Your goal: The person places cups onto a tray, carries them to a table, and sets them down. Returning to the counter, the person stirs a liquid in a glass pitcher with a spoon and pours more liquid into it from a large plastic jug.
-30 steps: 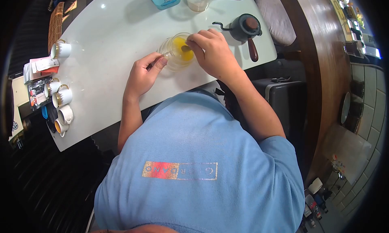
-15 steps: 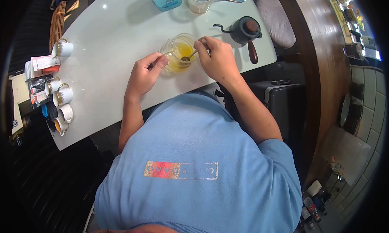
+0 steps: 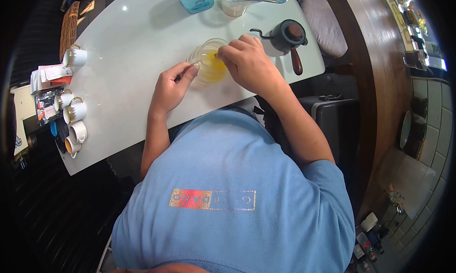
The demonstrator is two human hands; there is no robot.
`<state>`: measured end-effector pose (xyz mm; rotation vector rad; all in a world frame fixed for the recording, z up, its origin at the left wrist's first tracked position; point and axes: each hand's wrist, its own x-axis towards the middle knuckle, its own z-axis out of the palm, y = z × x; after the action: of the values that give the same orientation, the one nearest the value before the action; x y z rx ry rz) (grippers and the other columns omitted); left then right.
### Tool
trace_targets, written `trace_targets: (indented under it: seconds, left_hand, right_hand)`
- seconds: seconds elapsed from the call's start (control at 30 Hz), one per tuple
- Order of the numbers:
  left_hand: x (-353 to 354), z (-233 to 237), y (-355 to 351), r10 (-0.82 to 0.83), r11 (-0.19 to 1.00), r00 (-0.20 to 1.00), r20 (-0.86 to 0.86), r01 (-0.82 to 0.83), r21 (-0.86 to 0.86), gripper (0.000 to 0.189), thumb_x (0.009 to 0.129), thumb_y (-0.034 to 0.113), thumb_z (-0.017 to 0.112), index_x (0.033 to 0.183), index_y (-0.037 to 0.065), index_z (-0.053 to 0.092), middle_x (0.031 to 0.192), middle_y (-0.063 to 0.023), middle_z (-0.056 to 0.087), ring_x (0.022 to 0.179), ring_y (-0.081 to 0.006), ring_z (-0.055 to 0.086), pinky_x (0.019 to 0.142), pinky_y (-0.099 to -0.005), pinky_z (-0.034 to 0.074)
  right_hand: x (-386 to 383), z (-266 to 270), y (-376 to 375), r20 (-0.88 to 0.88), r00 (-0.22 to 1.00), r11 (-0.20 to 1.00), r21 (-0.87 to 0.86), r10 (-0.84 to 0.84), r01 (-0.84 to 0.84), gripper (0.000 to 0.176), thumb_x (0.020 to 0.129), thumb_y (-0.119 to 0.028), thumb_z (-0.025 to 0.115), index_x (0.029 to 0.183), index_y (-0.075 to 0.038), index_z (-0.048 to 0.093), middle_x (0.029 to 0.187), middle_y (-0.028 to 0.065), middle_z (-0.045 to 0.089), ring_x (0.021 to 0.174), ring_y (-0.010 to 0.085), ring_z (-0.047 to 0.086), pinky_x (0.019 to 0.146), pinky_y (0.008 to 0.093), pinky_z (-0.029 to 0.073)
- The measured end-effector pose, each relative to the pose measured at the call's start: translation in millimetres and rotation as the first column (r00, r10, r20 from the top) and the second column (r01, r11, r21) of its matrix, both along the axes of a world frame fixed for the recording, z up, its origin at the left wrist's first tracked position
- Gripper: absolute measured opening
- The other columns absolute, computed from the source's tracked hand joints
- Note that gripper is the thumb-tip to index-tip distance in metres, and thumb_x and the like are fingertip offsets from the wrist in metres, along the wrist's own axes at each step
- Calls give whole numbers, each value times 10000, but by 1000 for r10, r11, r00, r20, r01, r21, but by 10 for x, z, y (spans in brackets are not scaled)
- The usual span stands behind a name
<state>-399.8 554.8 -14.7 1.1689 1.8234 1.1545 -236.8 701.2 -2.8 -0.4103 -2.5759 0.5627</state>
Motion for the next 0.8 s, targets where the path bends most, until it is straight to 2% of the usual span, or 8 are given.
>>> trace_targets:
  seconds: [0.07, 0.13, 0.23, 0.27, 0.33, 0.53, 0.67, 0.8]
  left_hand:
    - [3, 6, 3, 3, 1000, 1000, -10, -3, 0, 248, 897, 245, 600, 902, -2, 624, 620, -42, 549, 547, -78, 443, 531, -238, 395]
    - [6, 26, 1, -6, 999, 1000, 31, 7, -47, 270, 907, 270, 595, 868, 5, 625, 635, 38, 484, 605, -45, 382, 556, -208, 336]
    - [10, 25, 3, -7, 1000, 999, 43, 8, -26, 266, 907, 267, 595, 871, 6, 627, 637, 36, 493, 608, -47, 386, 558, -209, 338]
    - [11, 25, 5, -5, 1000, 999, 42, 6, -25, 266, 907, 267, 595, 871, 6, 627, 637, 36, 493, 608, -47, 386, 558, -209, 338]
    - [10, 23, 9, -2, 999, 999, 39, 3, -36, 263, 907, 265, 595, 882, 5, 630, 642, 31, 502, 610, -50, 393, 564, -210, 345]
    - [3, 18, 25, -5, 1000, 1000, -6, 5, -14, 262, 896, 257, 598, 929, -1, 629, 645, -62, 589, 557, -93, 489, 553, -252, 424]
    - [6, 11, 30, 12, 999, 999, 33, -11, -34, 276, 905, 277, 598, 895, 3, 629, 645, 23, 507, 610, -53, 402, 569, -211, 357]
    - [-15, -4, 37, -9, 1000, 1000, -13, 9, -28, 260, 894, 258, 600, 926, 2, 630, 630, -60, 577, 550, -89, 477, 545, -247, 417]
  right_hand:
    - [7, -11, -19, -20, 999, 999, -35, -42, 41, 119, 828, -98, 610, 925, -37, 643, 808, 78, 633, 789, 249, 554, 753, 345, 431]
    - [5, 27, -91, 134, 952, 848, -433, -276, 307, 113, 826, -90, 611, 910, -20, 641, 798, 96, 636, 770, 264, 569, 738, 351, 447]
    - [-1, 27, -100, 183, 932, 771, -523, -314, 363, 110, 826, -84, 608, 896, -5, 638, 790, 118, 635, 760, 279, 583, 725, 357, 458]
    - [1, 24, -86, 182, 932, 771, -524, -313, 361, 110, 826, -84, 608, 896, -5, 638, 790, 118, 635, 760, 279, 583, 725, 357, 458]
    - [1, 12, -37, 4, 989, 970, -197, -146, 143, 116, 832, -93, 608, 910, -14, 642, 793, 102, 628, 762, 267, 570, 735, 354, 452]
    - [-72, 45, 16, -28, 998, 997, 36, 64, -63, 116, 825, -93, 615, 924, -40, 643, 802, 66, 612, 772, 259, 547, 751, 351, 443]
    - [-44, 47, -9, 9, 999, 998, 49, 38, -39, 116, 824, -83, 611, 924, -31, 638, 803, 79, 621, 772, 263, 554, 757, 355, 443]
    - [-24, 92, -72, 119, 979, 918, -346, -165, 196, 127, 821, -71, 599, 930, -14, 635, 801, 106, 627, 781, 271, 567, 769, 357, 443]
